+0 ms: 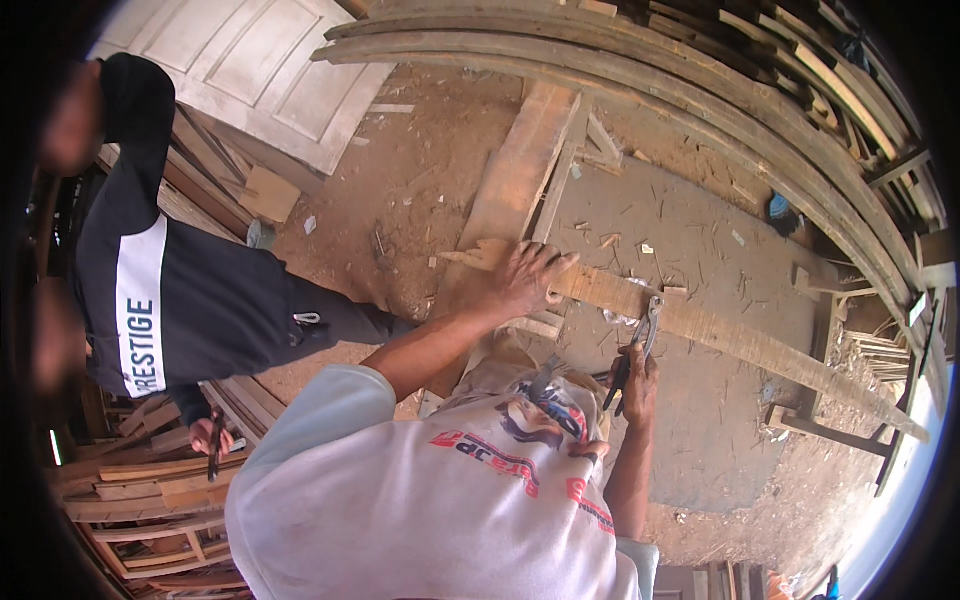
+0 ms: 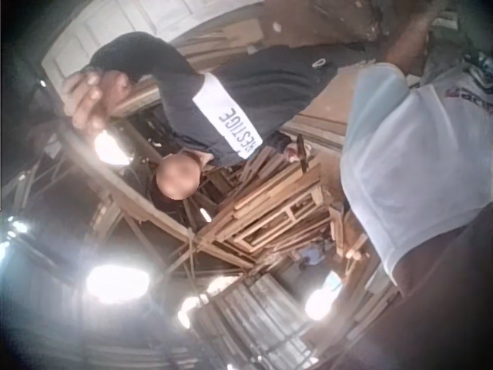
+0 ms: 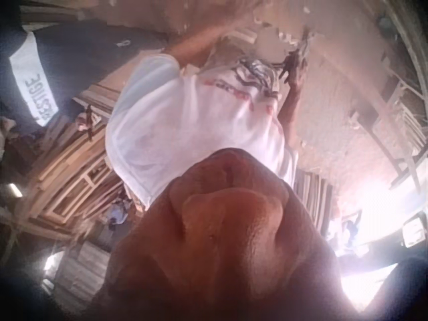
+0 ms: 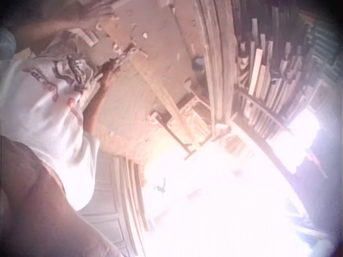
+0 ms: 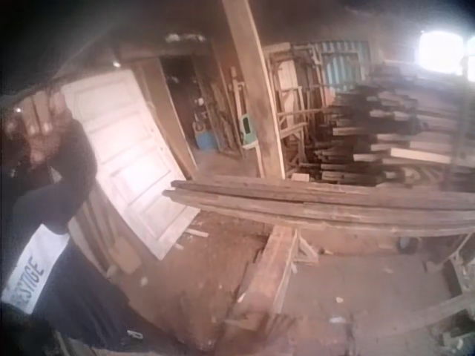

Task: The person uses a hammer to repeatedly strike and break a long wooden plank into smaller pieces. After breaking the wood, the person uses pliers to pull nails out of the broken pieces.

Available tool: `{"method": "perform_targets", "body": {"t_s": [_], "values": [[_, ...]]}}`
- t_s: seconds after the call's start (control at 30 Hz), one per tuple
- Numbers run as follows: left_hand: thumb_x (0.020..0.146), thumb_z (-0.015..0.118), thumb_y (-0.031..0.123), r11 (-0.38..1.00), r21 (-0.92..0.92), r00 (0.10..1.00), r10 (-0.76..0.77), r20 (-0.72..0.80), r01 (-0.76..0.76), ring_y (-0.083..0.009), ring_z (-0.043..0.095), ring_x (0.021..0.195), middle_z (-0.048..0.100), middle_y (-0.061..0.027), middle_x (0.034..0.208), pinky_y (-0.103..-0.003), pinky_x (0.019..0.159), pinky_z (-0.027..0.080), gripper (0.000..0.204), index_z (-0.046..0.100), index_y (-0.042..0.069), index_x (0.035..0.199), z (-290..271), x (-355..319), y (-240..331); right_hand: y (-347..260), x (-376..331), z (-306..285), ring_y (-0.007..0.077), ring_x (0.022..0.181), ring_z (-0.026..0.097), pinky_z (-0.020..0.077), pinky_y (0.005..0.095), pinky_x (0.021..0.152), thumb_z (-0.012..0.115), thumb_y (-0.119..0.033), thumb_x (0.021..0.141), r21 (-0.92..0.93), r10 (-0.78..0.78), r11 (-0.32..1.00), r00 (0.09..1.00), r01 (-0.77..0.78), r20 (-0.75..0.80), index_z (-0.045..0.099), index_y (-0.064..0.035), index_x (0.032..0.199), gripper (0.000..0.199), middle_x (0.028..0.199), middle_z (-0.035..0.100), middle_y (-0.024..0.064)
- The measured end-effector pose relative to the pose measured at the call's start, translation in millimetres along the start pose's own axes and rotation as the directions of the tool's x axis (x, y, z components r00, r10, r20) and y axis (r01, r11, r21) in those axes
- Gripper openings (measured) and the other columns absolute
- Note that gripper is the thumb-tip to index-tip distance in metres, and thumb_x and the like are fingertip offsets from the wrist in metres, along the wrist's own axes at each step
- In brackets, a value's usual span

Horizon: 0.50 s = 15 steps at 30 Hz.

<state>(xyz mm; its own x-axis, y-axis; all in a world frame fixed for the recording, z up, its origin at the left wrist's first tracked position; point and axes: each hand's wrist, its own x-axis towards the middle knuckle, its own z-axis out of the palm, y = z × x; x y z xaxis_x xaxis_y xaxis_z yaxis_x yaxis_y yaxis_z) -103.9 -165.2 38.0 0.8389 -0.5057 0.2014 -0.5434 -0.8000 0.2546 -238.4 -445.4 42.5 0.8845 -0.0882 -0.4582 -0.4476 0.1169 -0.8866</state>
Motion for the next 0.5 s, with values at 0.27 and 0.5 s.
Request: {"method": "perform_targets", "body": {"t_s": [0.27,0.5], "values": [[0.07,0.09,0.036,1.0,-0.019,0.999,-0.019,0.031,0.02,-0.0317,0.053,0.126,0.057,-0.0107,0.129,-0.053,0.115,0.033,0.093,0.049,0.021,0.151,7,2,-5,1,3,1,0.0146,0.054,0.06,0.0482,0.0287,0.051,0.05,-0.055,0.108,0.003,-0.006,1.0,1.0,0.006,0.017,0.06,0.0026,0.109,0.058,0.065,0.06,0.0063],[0.07,0.09,0.036,1.0,-0.017,0.999,-0.026,0.044,0.026,-0.0316,0.054,0.125,0.058,-0.0102,0.127,-0.052,0.113,0.036,0.091,0.05,0.021,0.15,-1,5,-4,-8,0,5,0.0148,0.058,0.059,0.0466,0.0286,0.054,0.05,-0.059,0.106,-0.034,0.017,0.999,1.0,-0.018,-0.017,0.063,0.0019,0.11,0.062,0.071,0.062,0.007]]}}
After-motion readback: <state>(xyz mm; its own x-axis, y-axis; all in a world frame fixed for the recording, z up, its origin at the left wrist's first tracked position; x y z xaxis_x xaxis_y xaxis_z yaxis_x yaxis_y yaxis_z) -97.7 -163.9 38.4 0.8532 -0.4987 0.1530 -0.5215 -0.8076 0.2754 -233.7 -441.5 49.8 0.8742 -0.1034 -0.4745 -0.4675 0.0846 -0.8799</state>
